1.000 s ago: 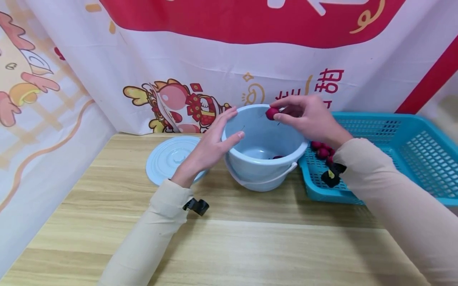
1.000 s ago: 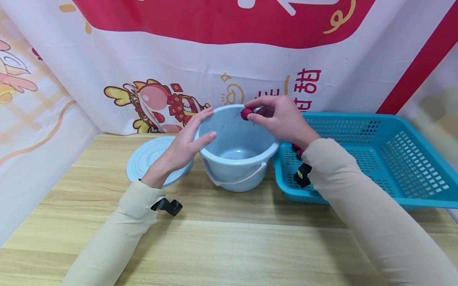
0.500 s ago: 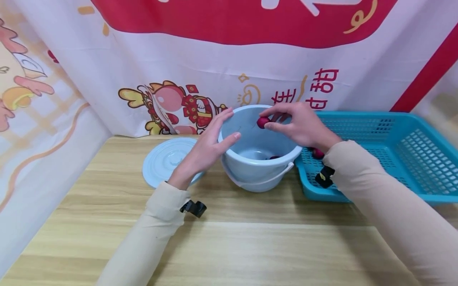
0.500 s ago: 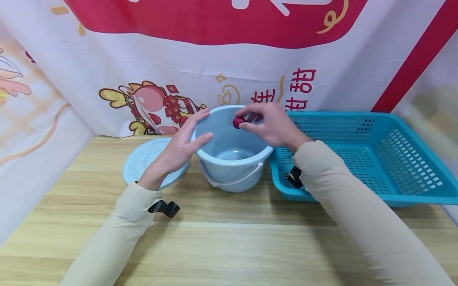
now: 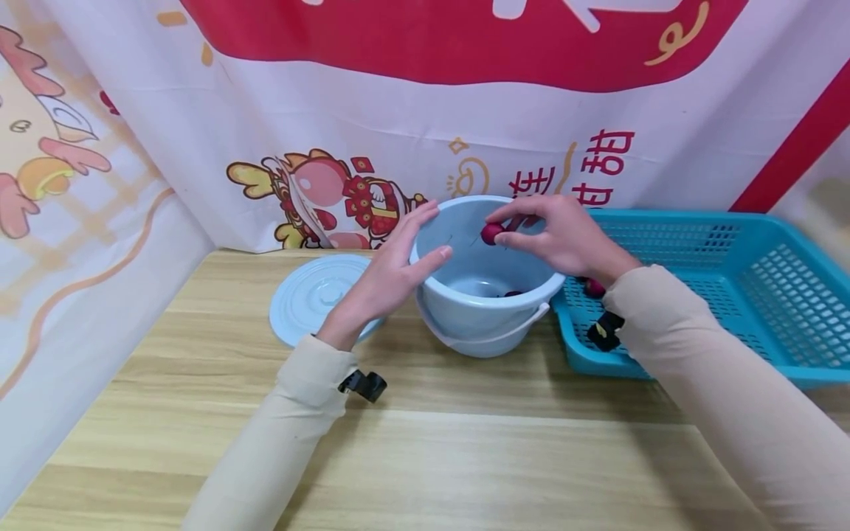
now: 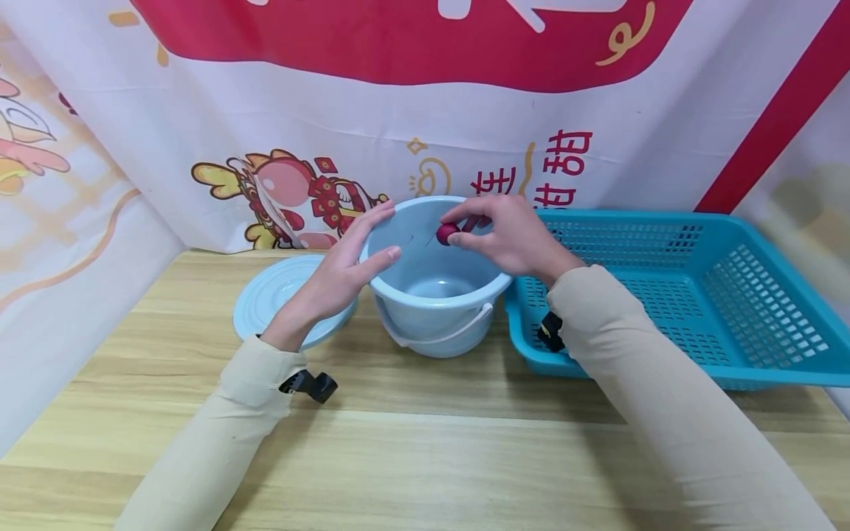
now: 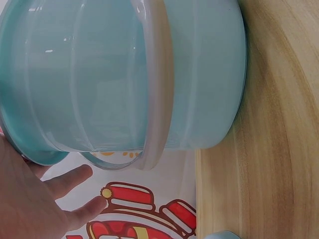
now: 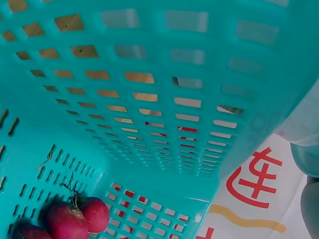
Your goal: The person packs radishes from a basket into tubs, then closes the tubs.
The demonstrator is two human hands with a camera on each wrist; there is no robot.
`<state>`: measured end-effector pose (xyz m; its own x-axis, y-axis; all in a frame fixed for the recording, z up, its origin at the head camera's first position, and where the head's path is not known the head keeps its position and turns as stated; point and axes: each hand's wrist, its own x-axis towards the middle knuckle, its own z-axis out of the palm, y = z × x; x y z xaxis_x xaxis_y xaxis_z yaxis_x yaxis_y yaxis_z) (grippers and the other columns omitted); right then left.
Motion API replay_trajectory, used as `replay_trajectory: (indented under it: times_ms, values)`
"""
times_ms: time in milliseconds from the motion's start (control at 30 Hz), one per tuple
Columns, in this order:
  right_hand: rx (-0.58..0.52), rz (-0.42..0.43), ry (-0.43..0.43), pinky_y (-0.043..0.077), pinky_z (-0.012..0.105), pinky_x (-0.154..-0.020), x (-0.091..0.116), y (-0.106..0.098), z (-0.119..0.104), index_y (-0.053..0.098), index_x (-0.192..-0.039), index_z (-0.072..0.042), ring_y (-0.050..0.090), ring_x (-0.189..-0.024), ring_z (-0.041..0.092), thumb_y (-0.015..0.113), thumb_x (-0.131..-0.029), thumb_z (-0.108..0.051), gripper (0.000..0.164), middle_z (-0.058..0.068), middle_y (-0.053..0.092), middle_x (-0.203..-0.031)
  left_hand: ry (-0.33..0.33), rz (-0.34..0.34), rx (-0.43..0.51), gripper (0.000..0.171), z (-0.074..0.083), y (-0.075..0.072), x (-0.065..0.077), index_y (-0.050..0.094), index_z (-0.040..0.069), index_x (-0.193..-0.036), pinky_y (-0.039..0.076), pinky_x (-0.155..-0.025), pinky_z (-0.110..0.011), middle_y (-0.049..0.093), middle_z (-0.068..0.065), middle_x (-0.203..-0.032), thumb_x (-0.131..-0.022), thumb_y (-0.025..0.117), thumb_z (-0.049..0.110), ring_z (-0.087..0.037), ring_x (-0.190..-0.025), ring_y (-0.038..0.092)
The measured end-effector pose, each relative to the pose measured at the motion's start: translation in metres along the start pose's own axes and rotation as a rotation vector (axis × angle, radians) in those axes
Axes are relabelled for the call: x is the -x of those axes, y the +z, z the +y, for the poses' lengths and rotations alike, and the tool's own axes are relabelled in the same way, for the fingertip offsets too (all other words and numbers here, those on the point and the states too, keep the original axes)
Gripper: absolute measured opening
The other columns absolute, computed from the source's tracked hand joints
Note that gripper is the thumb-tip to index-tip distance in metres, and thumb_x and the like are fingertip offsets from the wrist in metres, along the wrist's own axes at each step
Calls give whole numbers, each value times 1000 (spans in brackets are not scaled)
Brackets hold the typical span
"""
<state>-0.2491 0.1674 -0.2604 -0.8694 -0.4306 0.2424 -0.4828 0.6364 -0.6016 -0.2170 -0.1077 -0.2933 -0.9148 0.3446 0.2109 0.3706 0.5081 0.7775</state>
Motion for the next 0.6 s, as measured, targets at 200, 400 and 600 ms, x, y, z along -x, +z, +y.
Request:
replay_trajectory:
  times_ms: [200,400,600]
  values:
    - [9,-15,4,56,53,-99,-1,0,0,76,-132,-19,65,-114,29,80,-95,-26,37,11,77,-124,-8,-4,-1,77,0,0,0,27,31,-168,42,-121,-64,19,10,-178,-102,58,54,-26,-160,30]
    - [20,-27,5,56,54,-98,-2,-1,0,76,-131,-18,65,-114,30,80,-95,-25,37,10,77,-123,1,-4,-6,77,-1,-1,-1,28,29,-168,42,-121,-64,19,10,-178,-101,58,54,-26,-160,30]
    - [13,-45,4,54,58,-103,-2,-1,0,76,-131,-17,65,-117,31,80,-95,-21,37,11,76,-127,5,-3,-4,78,-1,0,-1,28,29,-168,42,-121,-65,19,9,-178,-101,58,54,-26,-160,30]
